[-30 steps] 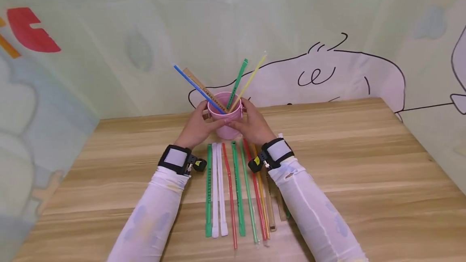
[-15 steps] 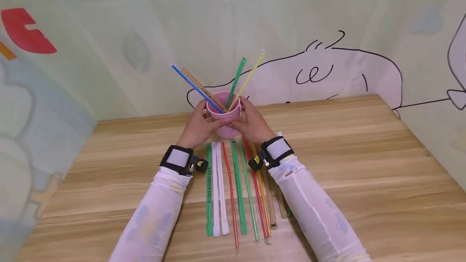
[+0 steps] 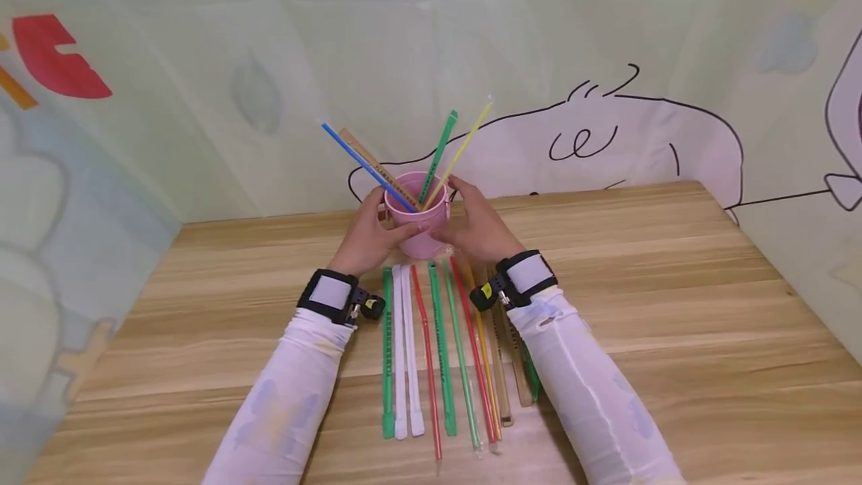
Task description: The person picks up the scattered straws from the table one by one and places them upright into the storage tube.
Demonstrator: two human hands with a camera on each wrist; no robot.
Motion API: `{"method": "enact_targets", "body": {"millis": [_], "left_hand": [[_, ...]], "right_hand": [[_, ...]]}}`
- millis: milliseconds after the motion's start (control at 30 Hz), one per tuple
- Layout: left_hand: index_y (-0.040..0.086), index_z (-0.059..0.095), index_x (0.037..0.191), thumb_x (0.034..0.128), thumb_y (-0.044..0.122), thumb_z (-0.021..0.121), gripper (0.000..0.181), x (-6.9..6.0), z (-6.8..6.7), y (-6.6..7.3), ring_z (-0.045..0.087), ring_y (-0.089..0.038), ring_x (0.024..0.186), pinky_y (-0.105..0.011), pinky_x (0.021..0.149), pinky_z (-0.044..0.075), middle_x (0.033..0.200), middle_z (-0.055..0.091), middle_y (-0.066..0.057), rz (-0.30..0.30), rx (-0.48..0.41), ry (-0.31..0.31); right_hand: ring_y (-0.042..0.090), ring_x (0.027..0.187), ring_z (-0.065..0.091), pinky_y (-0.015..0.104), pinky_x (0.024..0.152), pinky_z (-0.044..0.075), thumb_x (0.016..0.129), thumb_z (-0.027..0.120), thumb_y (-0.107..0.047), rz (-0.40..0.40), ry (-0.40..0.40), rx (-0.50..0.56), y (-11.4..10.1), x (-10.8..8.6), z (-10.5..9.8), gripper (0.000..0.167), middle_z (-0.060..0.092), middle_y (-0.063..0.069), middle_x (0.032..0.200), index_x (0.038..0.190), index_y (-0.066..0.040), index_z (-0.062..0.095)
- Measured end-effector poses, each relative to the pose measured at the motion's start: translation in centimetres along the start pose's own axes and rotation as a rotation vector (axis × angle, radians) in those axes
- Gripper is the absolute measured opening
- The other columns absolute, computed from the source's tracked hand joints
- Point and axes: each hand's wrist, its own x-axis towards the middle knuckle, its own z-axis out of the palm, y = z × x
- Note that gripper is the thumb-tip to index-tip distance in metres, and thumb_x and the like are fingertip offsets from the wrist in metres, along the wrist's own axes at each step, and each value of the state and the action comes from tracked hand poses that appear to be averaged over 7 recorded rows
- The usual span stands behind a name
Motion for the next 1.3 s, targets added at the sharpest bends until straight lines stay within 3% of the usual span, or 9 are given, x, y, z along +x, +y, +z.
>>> {"method": "enact_targets", "body": {"millis": [133, 300, 533, 633, 733, 867, 1067, 1300], "left_hand": [[0.012, 0.038, 0.153, 0.0894, 0.031, 0.083, 0.081, -0.2, 0.0, -0.1, 0.047, -0.029, 0.138, -0.048, 0.115, 0.045, 0.151, 0.043, -0.014, -0.011, -0.004, -0.005], [0.013, 0.037, 0.154, 0.0899, 0.032, 0.082, 0.081, -0.1, 0.0, -0.3, 0.048, -0.030, 0.134, -0.049, 0.113, 0.047, 0.152, 0.043, -0.013, -0.018, 0.006, -0.004], [0.015, 0.037, 0.155, 0.0892, 0.033, 0.083, 0.082, 0.7, 0.2, -0.3, 0.049, -0.029, 0.129, -0.048, 0.109, 0.049, 0.148, 0.046, -0.012, -0.027, 0.014, -0.002], [0.016, 0.036, 0.155, 0.0894, 0.033, 0.083, 0.083, 0.9, 0.3, -0.4, 0.049, -0.030, 0.130, -0.049, 0.109, 0.050, 0.149, 0.045, -0.012, -0.033, 0.008, -0.008], [0.016, 0.036, 0.155, 0.0895, 0.034, 0.083, 0.082, 1.1, 0.3, -0.7, 0.049, -0.031, 0.131, -0.048, 0.110, 0.050, 0.149, 0.044, -0.013, -0.041, 0.008, -0.009], [0.015, 0.036, 0.155, 0.0894, 0.033, 0.082, 0.083, 1.1, 0.2, -1.1, 0.050, -0.031, 0.131, -0.049, 0.110, 0.050, 0.149, 0.044, -0.014, -0.039, 0.013, -0.013], [0.016, 0.035, 0.156, 0.0891, 0.035, 0.083, 0.084, 1.1, 0.1, -1.1, 0.049, -0.031, 0.133, -0.050, 0.111, 0.049, 0.149, 0.043, -0.013, -0.041, 0.010, -0.009], [0.016, 0.036, 0.155, 0.0892, 0.034, 0.083, 0.083, 1.1, 0.3, -1.2, 0.050, -0.032, 0.131, -0.050, 0.110, 0.049, 0.148, 0.044, -0.013, -0.042, 0.007, -0.007]], "right_hand": [[0.039, 0.156, 0.025, 0.061, 0.125, 0.027, 0.096, 0.074, -0.027, 0.015, 0.034, -0.031, -1.0, -0.9, -1.8, 0.090, 0.029, 0.015, 0.169, 0.165, -0.009, 0.020], [0.037, 0.152, 0.034, 0.062, 0.121, 0.032, 0.099, 0.071, -0.030, 0.031, 0.089, -0.055, -2.1, -2.5, -3.8, 0.077, 0.040, 0.012, 0.163, 0.162, -0.010, 0.031], [0.041, 0.144, 0.044, 0.062, 0.114, 0.040, 0.103, 0.064, -0.034, 0.102, 0.064, -0.201, -1.4, -5.4, -6.0, 0.057, 0.051, 0.019, 0.153, 0.150, -0.005, 0.049], [0.043, 0.131, 0.056, 0.059, 0.103, 0.051, 0.103, 0.065, -0.030, 0.155, 0.038, -0.256, -0.3, -6.4, -6.6, 0.049, 0.059, 0.024, 0.142, 0.141, 0.000, 0.056], [0.038, 0.108, 0.066, 0.047, 0.084, 0.058, 0.100, 0.067, -0.029, 0.221, -0.001, -0.333, 0.8, -7.2, -6.8, 0.042, 0.068, 0.024, 0.123, 0.128, 0.003, 0.064], [0.026, 0.081, 0.063, 0.032, 0.062, 0.050, 0.095, 0.072, -0.032, 0.327, -0.089, -0.402, 2.1, -7.5, -6.9, 0.035, 0.070, 0.014, 0.093, 0.108, 0.001, 0.071], [0.018, 0.068, 0.053, 0.028, 0.057, 0.042, 0.090, 0.076, -0.032, 0.417, -0.210, -0.431, 3.4, -7.2, -6.3, 0.028, 0.060, 0.000, 0.070, 0.084, -0.005, 0.075], [0.013, 0.054, 0.050, 0.025, 0.052, 0.038, 0.089, 0.074, -0.027, 0.449, -0.236, -0.429, 3.9, -7.0, -5.6, 0.031, 0.054, -0.003, 0.056, 0.065, -0.009, 0.068]]}}
